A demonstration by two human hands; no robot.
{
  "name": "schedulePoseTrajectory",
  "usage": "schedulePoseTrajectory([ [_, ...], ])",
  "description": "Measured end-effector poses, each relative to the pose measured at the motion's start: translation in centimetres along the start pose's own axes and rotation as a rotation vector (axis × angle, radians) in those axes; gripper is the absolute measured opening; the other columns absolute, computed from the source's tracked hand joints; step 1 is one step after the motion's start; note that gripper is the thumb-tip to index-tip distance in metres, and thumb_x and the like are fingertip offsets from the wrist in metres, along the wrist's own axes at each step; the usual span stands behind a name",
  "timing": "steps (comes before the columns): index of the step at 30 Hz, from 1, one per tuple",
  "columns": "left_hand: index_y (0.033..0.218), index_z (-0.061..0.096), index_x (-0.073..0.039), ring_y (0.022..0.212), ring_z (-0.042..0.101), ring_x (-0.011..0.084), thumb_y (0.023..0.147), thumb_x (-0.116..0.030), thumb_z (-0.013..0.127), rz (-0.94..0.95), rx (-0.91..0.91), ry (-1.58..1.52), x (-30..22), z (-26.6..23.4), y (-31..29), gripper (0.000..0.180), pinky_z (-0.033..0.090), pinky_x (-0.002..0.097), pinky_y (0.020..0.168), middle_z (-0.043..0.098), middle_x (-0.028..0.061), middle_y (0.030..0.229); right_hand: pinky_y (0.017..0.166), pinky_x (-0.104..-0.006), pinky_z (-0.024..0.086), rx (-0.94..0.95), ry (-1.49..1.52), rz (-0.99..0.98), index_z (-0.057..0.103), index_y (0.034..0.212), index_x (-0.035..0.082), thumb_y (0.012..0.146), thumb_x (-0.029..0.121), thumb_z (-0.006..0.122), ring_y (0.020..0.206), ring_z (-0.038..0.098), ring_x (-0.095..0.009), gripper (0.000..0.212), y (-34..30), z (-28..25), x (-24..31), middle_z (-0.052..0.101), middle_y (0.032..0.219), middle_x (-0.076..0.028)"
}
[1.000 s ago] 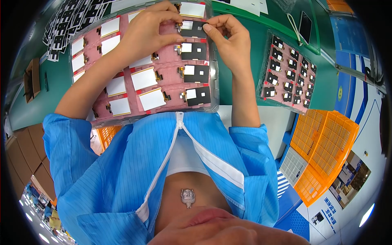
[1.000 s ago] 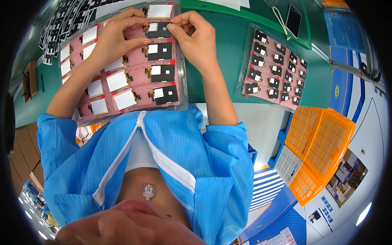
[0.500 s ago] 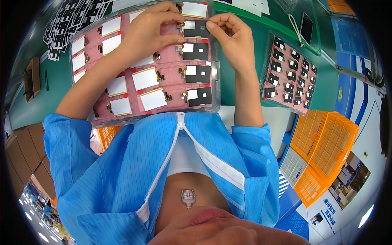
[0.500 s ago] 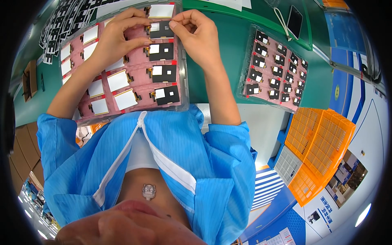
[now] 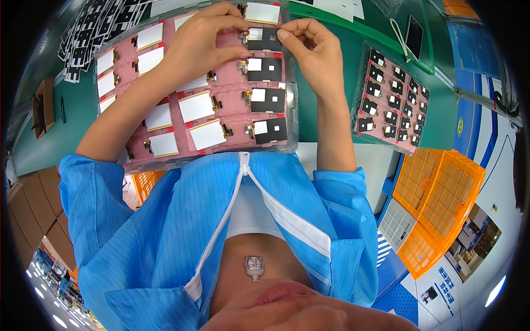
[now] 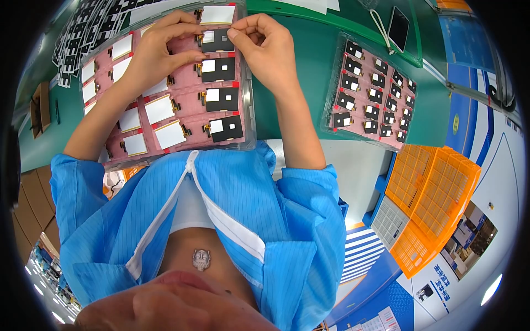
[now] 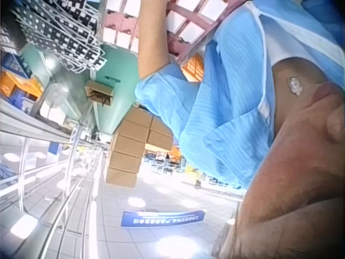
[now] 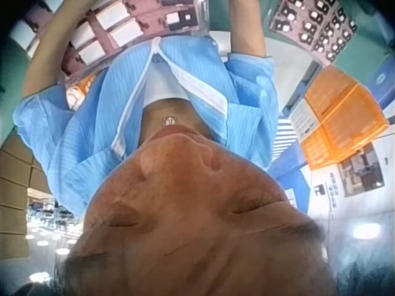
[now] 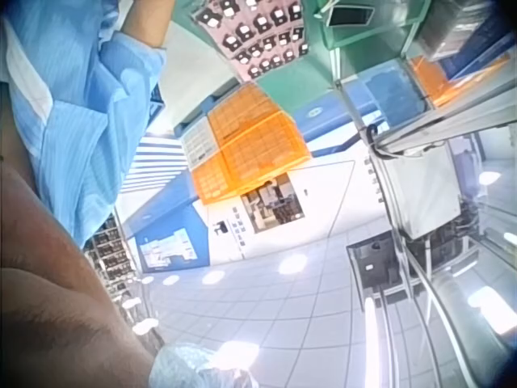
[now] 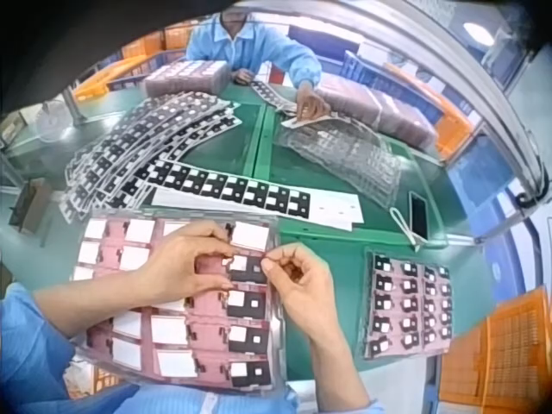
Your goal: The person peels black labels from a strip and applies them by hand to small electronic modules arranged in a component tray.
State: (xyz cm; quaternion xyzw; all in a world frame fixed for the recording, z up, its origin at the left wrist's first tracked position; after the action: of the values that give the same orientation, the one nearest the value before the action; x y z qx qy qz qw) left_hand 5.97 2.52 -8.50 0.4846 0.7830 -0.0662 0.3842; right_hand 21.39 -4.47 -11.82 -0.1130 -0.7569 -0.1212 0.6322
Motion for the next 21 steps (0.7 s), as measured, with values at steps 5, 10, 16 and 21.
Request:
schedulePoseTrajectory([
  [5, 0.105, 0.064, 0.000, 0.096, 0.059, 0.0222, 0.069, -0.008, 0.079, 0.013, 0.008, 0.004, -0.15, 0.06, -0.02, 0.039, 0.048, 0.0295, 0.082, 0.059, 0.0071, 0.107, 0.066, -0.0186, 0.045, 0.002, -0.005, -0.008, 0.065, 0.095, -0.001, 0.085, 0.009, 0.069, 0.073, 0.056, -0.005, 0.014, -0.09, 0.01, -0.06, 0.065, 0.083, -0.001],
  [10, 0.103, 0.065, 0.000, 0.097, 0.059, 0.0225, 0.070, -0.008, 0.078, 0.013, -0.003, 0.022, -0.26, 0.03, -0.10, 0.037, 0.047, 0.0297, 0.083, 0.060, 0.0073, 0.107, 0.066, -0.0188, 0.045, -0.005, -0.009, -0.032, 0.064, 0.094, 0.000, 0.085, 0.008, 0.070, 0.072, 0.057, -0.005, 0.014, -0.28, 0.01, 0.03, 0.064, 0.083, 0.000],
  [16, 0.101, 0.064, 0.000, 0.096, 0.060, 0.0225, 0.069, -0.008, 0.078, -0.007, 0.014, 0.016, -0.10, 0.12, 0.04, 0.036, 0.048, 0.0294, 0.082, 0.060, 0.0073, 0.107, 0.057, -0.0197, 0.043, -0.058, 0.020, -0.081, 0.065, 0.087, 0.000, 0.080, 0.008, 0.072, 0.063, 0.050, -0.004, 0.012, -0.31, -0.27, -0.26, 0.062, 0.073, 0.001],
  [21, 0.102, 0.064, 0.000, 0.096, 0.060, 0.0229, 0.069, -0.008, 0.078, 0.005, 0.003, 0.014, -0.05, 0.07, 0.04, 0.037, 0.048, 0.0298, 0.082, 0.060, 0.0077, 0.106, 0.056, -0.0200, 0.043, -0.077, -0.008, -0.101, 0.065, 0.086, 0.001, 0.079, 0.008, 0.072, 0.062, 0.050, -0.004, 0.012, -0.40, -0.20, 0.18, 0.062, 0.072, 0.001],
])
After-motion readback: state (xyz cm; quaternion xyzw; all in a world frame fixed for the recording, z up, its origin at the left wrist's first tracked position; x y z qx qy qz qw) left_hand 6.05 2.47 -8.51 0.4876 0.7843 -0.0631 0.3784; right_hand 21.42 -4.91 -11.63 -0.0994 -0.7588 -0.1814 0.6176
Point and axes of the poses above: each hand's wrist, its own y-axis towards the middle knuckle, its own z-axis out of the palm, x = y × z, the point moved 8 cm from there along y, towards the middle knuckle
